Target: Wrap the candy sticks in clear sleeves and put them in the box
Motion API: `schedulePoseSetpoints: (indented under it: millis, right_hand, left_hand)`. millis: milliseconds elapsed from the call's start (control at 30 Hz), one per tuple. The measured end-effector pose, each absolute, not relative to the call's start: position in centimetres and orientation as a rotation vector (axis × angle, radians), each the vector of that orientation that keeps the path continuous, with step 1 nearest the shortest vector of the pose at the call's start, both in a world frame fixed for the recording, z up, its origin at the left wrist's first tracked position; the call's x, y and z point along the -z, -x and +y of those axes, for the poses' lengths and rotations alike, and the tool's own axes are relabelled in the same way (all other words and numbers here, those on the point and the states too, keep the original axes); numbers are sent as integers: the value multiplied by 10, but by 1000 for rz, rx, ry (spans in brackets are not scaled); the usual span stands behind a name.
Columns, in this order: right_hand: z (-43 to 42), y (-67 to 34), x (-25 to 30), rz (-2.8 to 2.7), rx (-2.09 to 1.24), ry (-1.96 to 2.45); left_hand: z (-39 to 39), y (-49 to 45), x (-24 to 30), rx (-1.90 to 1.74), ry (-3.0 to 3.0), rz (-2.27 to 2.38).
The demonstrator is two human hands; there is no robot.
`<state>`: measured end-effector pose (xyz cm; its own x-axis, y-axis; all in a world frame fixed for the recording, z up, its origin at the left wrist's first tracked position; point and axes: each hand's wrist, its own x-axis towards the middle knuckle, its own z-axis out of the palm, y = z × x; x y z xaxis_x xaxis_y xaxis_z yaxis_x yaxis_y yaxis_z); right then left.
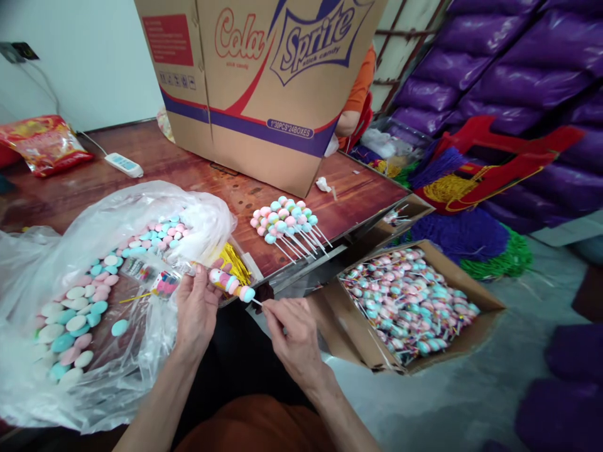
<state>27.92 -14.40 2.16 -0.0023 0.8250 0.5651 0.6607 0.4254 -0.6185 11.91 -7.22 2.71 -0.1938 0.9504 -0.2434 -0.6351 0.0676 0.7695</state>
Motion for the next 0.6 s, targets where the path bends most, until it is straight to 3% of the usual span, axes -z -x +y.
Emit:
schedulePoseSetpoints:
  millis: [267,500,600]
  right_hand:
    - [-151,-269,-24,-1637,-802,1440]
    - [-144,-249,-23,-1702,-468,1350]
    - [-145,-245,-23,-1729,-483,1339]
  left_hand:
    - [-77,-124,-31,-1466,-442,844]
    - [-78,-124,-28,-1352,-471,827]
    - [-78,-119,-30,-1351,-451,846]
